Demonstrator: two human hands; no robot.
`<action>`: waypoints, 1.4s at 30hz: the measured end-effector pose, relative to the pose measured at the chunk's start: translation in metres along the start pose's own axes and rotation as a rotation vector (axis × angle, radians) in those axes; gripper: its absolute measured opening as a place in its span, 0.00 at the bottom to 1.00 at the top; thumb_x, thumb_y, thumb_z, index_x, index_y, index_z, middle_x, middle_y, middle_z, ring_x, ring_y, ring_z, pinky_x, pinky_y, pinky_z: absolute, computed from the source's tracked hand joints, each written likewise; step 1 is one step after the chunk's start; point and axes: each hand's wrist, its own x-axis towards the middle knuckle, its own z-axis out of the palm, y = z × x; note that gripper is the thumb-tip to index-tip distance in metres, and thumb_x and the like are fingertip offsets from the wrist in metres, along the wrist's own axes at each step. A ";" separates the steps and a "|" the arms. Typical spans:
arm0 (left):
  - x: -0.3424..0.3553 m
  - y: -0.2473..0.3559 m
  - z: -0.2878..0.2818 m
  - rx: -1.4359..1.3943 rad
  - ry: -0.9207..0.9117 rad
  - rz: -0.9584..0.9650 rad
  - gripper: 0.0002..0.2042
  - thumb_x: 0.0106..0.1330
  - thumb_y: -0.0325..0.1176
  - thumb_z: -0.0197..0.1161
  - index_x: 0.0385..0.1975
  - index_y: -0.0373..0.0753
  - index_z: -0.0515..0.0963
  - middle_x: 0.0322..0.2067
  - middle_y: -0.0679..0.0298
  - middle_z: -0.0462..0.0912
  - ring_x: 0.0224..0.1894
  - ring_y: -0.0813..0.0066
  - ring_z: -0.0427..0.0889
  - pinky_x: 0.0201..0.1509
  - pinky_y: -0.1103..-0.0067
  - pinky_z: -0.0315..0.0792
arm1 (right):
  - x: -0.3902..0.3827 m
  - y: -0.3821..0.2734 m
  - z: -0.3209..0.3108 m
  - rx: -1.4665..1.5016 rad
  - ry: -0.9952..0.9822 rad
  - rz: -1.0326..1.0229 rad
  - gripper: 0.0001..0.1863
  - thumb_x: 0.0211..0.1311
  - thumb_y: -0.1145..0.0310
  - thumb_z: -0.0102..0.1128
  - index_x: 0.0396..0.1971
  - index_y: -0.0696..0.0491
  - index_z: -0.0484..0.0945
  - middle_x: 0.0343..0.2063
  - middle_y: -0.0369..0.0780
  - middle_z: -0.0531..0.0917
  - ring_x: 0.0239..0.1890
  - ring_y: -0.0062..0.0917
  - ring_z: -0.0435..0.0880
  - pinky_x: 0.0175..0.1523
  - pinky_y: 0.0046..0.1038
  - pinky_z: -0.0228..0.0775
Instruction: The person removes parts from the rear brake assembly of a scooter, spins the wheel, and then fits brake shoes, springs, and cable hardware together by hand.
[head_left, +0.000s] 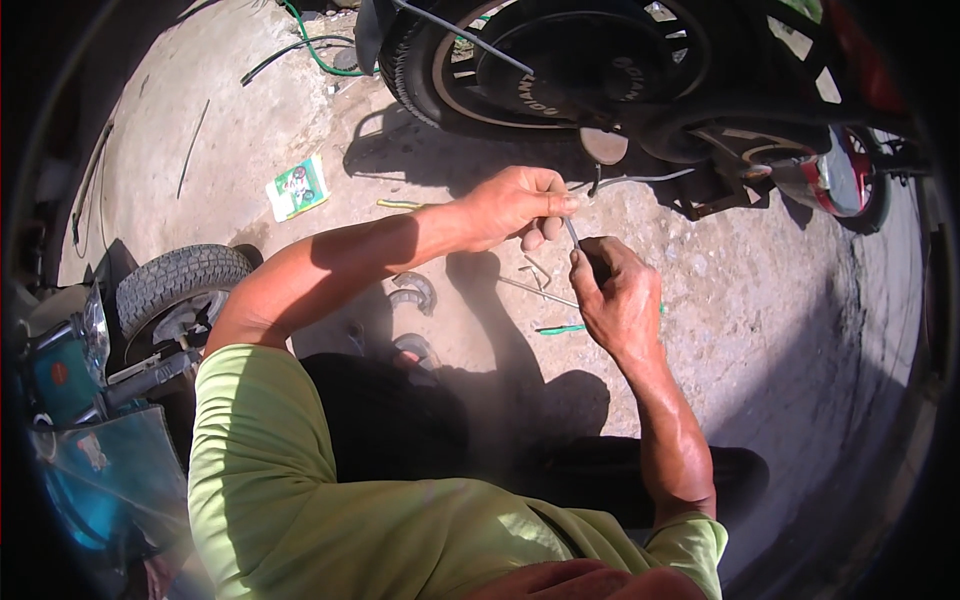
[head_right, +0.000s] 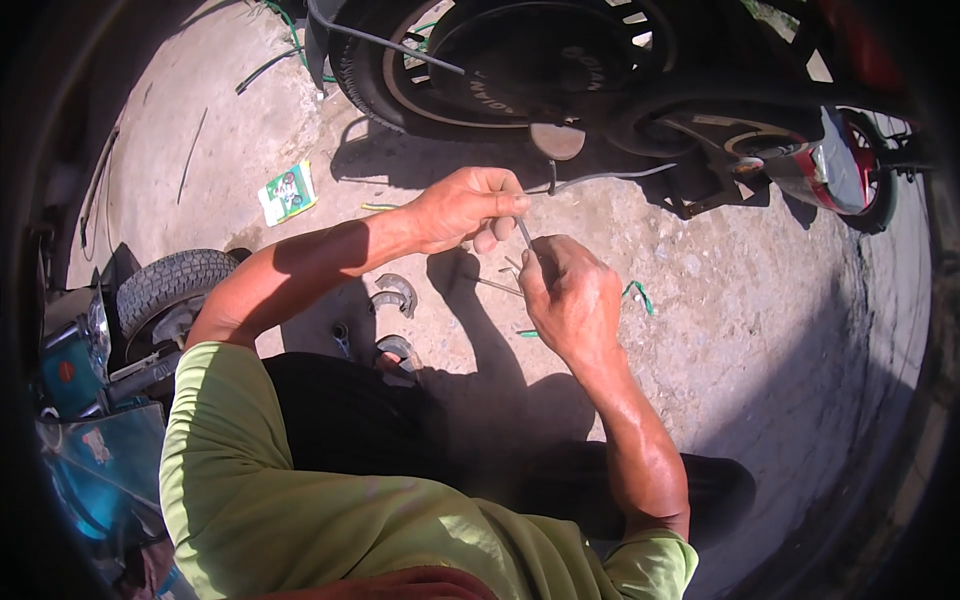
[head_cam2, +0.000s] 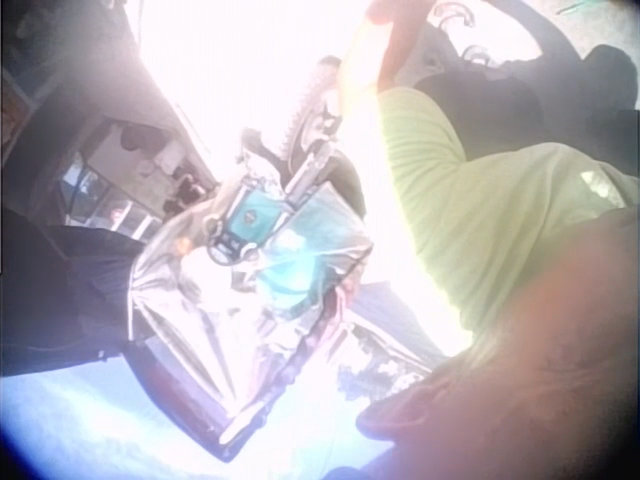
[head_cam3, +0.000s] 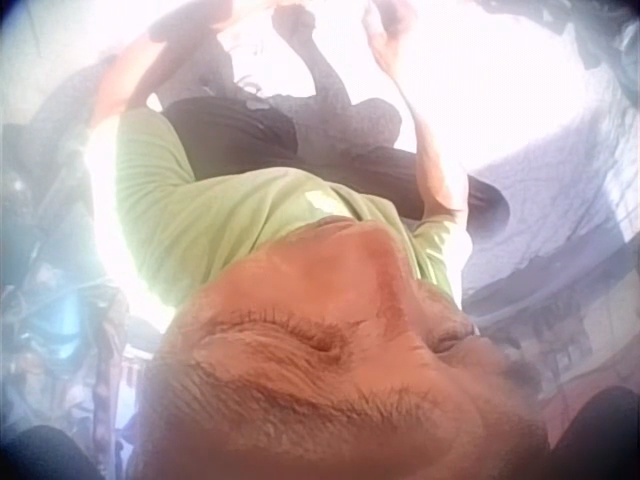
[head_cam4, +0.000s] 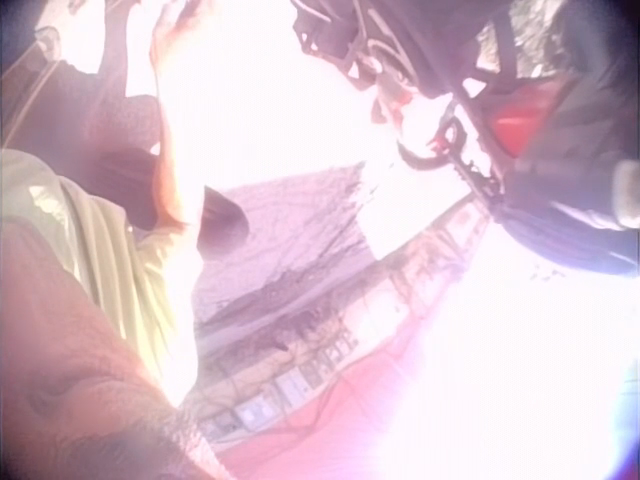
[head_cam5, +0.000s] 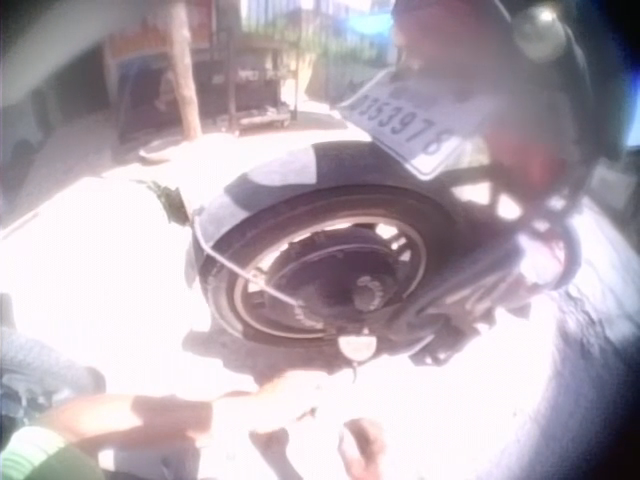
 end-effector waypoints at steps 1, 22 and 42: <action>0.001 0.000 0.000 0.002 -0.001 -0.002 0.09 0.74 0.37 0.62 0.37 0.38 0.77 0.21 0.67 0.79 0.16 0.81 0.74 0.20 0.83 0.67 | 0.002 0.001 -0.001 -0.001 -0.038 0.047 0.08 0.63 0.69 0.64 0.32 0.60 0.83 0.19 0.45 0.83 0.20 0.24 0.81 0.29 0.27 0.72; -0.016 0.062 0.016 0.452 0.237 0.185 0.19 0.68 0.47 0.69 0.39 0.34 0.80 0.24 0.65 0.81 0.19 0.84 0.76 0.23 0.86 0.68 | 0.021 -0.007 -0.007 0.531 -0.010 0.330 0.14 0.70 0.67 0.63 0.45 0.63 0.81 0.30 0.40 0.86 0.29 0.19 0.84 0.33 0.21 0.76; 0.007 0.086 -0.001 0.479 0.381 0.499 0.17 0.75 0.44 0.58 0.38 0.33 0.77 0.23 0.62 0.84 0.18 0.80 0.79 0.26 0.84 0.71 | 0.057 -0.004 -0.006 0.612 0.021 0.283 0.12 0.70 0.69 0.63 0.44 0.63 0.82 0.28 0.38 0.85 0.27 0.18 0.83 0.33 0.20 0.74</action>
